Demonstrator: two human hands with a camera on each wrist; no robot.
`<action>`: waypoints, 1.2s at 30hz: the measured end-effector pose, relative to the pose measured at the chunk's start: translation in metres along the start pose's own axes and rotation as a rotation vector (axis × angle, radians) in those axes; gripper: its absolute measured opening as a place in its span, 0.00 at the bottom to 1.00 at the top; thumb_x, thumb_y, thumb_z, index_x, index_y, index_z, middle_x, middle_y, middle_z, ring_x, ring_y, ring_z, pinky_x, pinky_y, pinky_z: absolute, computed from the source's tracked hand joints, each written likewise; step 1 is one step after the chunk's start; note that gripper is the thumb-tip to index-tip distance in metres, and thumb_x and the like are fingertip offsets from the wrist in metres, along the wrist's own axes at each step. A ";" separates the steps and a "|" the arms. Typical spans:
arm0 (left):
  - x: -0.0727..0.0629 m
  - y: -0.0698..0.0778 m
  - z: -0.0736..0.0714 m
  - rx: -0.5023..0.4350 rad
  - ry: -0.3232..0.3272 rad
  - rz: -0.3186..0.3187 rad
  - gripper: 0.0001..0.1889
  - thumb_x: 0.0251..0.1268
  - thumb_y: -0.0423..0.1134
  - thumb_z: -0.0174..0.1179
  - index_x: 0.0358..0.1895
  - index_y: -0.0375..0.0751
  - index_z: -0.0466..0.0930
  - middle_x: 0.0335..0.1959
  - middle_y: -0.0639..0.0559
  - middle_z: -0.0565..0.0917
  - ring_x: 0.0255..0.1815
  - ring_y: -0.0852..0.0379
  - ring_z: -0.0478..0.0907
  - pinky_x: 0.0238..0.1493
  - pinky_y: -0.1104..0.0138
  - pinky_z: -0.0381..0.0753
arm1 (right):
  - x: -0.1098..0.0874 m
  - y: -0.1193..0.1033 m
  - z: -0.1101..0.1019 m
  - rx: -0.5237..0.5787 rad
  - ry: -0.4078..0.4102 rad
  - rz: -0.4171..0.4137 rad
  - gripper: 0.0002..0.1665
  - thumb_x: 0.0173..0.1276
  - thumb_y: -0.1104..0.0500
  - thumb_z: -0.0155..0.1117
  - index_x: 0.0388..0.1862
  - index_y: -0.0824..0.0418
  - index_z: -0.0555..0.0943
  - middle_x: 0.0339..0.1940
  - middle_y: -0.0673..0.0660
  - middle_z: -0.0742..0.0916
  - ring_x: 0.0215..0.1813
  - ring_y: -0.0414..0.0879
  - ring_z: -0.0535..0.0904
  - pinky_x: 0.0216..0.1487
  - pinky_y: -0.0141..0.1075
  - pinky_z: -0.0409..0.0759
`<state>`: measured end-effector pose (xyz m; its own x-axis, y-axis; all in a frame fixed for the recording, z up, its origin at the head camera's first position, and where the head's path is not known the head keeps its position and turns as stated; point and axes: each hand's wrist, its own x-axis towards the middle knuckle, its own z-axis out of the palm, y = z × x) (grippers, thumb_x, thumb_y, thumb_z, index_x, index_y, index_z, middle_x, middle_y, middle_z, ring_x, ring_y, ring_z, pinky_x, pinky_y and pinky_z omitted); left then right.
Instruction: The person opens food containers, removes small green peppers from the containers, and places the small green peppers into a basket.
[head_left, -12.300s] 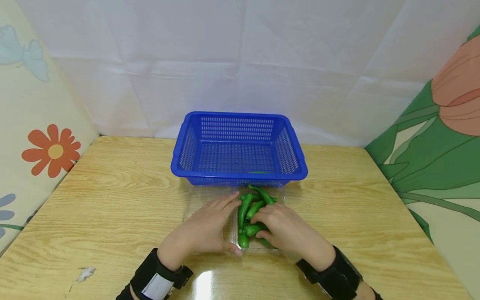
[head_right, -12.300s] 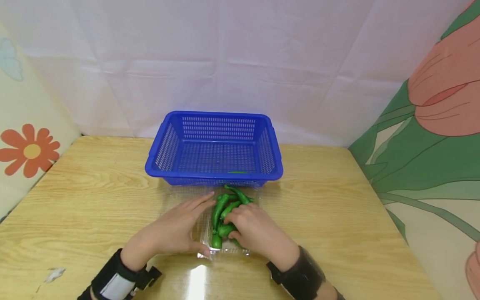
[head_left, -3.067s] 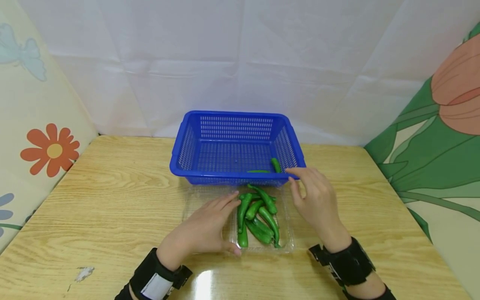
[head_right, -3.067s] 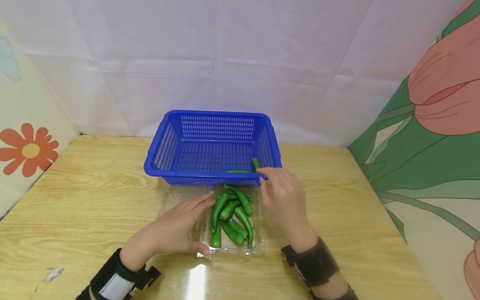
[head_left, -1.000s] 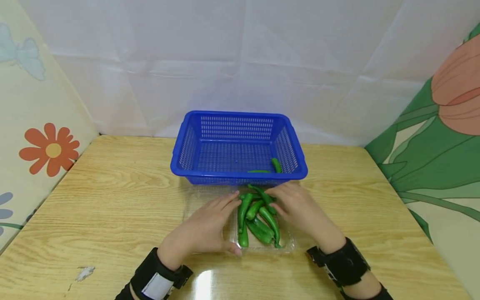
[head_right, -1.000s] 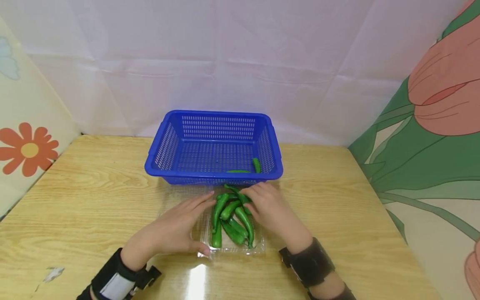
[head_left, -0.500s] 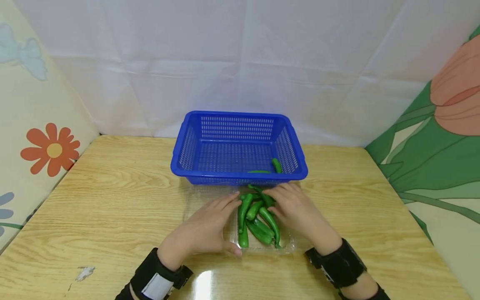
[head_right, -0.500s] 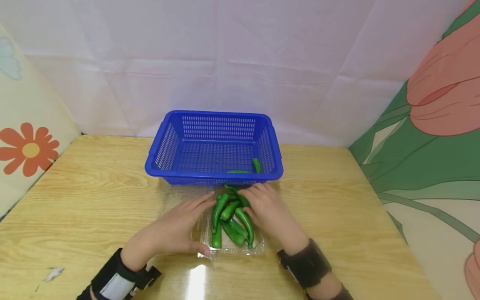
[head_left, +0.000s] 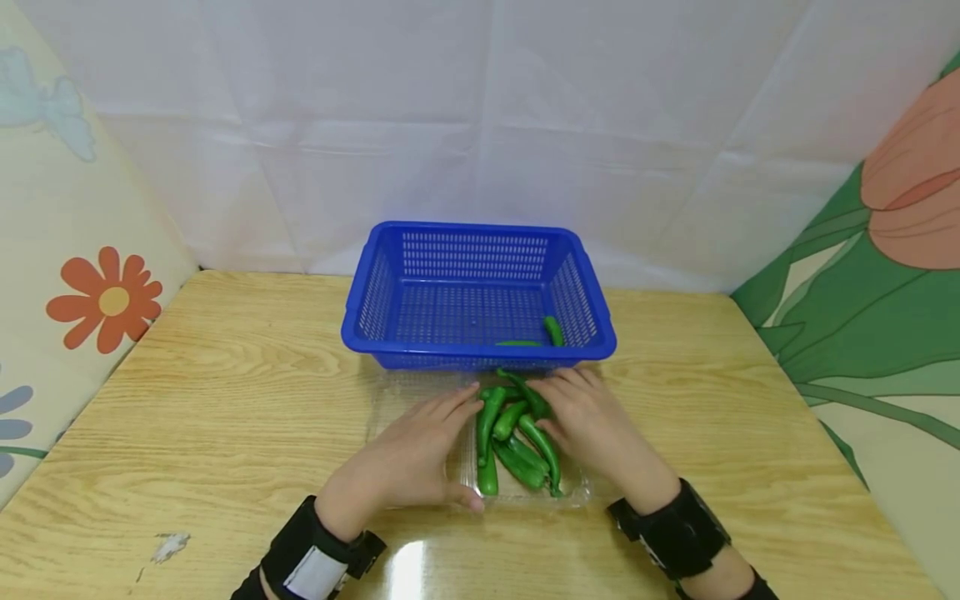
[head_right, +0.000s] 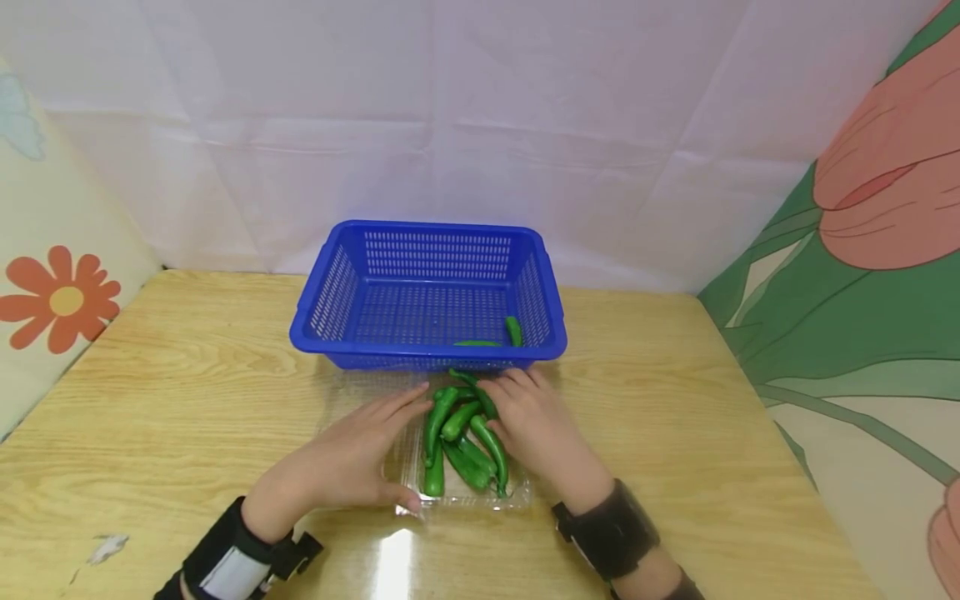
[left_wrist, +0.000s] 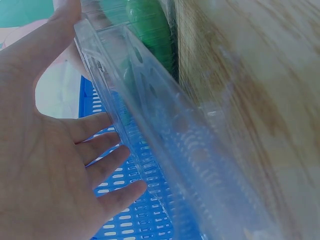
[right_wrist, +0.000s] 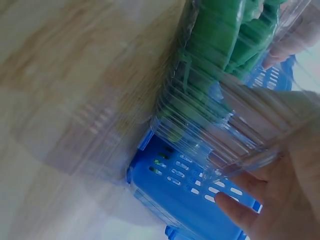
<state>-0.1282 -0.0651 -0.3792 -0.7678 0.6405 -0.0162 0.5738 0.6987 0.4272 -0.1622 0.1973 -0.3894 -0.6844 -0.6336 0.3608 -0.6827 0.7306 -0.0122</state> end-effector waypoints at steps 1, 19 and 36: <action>0.000 0.000 0.000 0.000 -0.002 -0.002 0.62 0.41 0.68 0.72 0.77 0.37 0.55 0.81 0.45 0.49 0.79 0.44 0.49 0.77 0.50 0.52 | 0.000 0.000 0.000 0.002 -0.006 0.006 0.34 0.52 0.59 0.81 0.56 0.69 0.80 0.52 0.63 0.85 0.58 0.58 0.78 0.65 0.54 0.73; 0.000 0.000 -0.001 -0.012 0.000 0.004 0.61 0.42 0.67 0.73 0.77 0.36 0.55 0.81 0.45 0.49 0.78 0.43 0.50 0.76 0.49 0.53 | 0.002 -0.005 0.003 0.052 0.007 -0.011 0.30 0.54 0.65 0.78 0.57 0.70 0.80 0.50 0.62 0.87 0.56 0.56 0.80 0.64 0.53 0.74; 0.000 0.000 0.000 -0.004 -0.001 0.000 0.62 0.41 0.67 0.73 0.77 0.37 0.55 0.81 0.46 0.48 0.78 0.43 0.49 0.76 0.49 0.52 | 0.002 -0.005 0.004 0.029 -0.008 -0.011 0.28 0.55 0.61 0.78 0.55 0.68 0.81 0.45 0.60 0.87 0.52 0.55 0.80 0.64 0.51 0.74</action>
<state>-0.1286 -0.0653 -0.3793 -0.7674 0.6410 -0.0168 0.5729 0.6972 0.4310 -0.1611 0.1919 -0.3920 -0.6790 -0.6433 0.3537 -0.6969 0.7163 -0.0353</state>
